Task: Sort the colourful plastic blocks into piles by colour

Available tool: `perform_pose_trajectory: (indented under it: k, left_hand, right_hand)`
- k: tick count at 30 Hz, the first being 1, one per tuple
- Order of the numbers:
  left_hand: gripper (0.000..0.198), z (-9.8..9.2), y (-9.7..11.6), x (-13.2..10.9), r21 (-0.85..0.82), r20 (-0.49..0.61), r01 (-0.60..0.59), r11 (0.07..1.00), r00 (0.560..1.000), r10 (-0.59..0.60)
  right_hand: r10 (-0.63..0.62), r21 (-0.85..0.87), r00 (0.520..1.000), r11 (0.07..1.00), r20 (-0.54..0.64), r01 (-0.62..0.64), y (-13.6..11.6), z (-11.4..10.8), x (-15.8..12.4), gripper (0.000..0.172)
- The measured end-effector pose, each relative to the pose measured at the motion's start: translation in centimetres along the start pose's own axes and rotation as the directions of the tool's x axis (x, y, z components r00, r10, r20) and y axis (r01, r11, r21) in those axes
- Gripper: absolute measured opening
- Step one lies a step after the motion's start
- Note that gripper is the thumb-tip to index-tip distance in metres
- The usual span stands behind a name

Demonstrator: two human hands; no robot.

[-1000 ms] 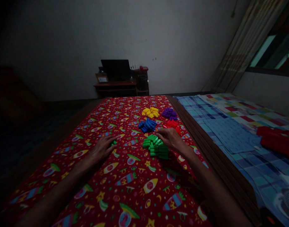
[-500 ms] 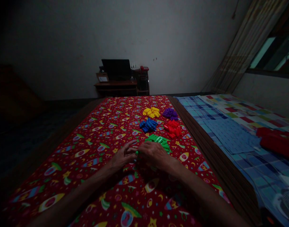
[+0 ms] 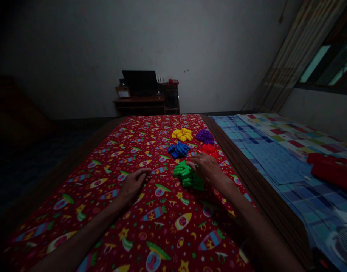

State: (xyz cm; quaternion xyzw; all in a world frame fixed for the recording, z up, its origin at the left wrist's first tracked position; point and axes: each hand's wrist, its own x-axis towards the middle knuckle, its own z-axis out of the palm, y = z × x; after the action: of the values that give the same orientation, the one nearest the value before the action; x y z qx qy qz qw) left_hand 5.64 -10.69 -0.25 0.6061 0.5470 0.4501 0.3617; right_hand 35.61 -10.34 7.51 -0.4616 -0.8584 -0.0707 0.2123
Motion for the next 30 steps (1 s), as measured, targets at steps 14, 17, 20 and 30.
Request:
perform_pose_trajectory:
  k: [14,17,20,30]
  left_hand:
    - [0.03,-14.0,-3.1,3.6,0.604,-0.34,0.155,0.782,0.937,0.077]
    - [0.026,-14.6,-4.0,3.3,0.627,-0.353,0.172,0.759,0.932,0.08]
    - [0.024,-14.4,-3.9,3.2,0.623,-0.36,0.179,0.762,0.93,0.076]
    - [0.021,-14.9,-4.3,3.4,0.543,-0.403,0.193,0.817,0.914,0.052]
  right_hand:
    - [0.937,0.732,0.145,0.341,-0.319,-0.59,15.9,3.8,-2.9,0.038]
    - [0.939,0.737,0.179,0.342,-0.294,-0.583,15.6,5.5,-3.1,0.031]
    - [0.934,0.737,0.245,0.356,-0.26,-0.575,15.0,6.2,-3.3,0.027]
    - [0.875,0.656,0.387,0.476,-0.289,-0.585,14.5,5.9,-3.5,0.036]
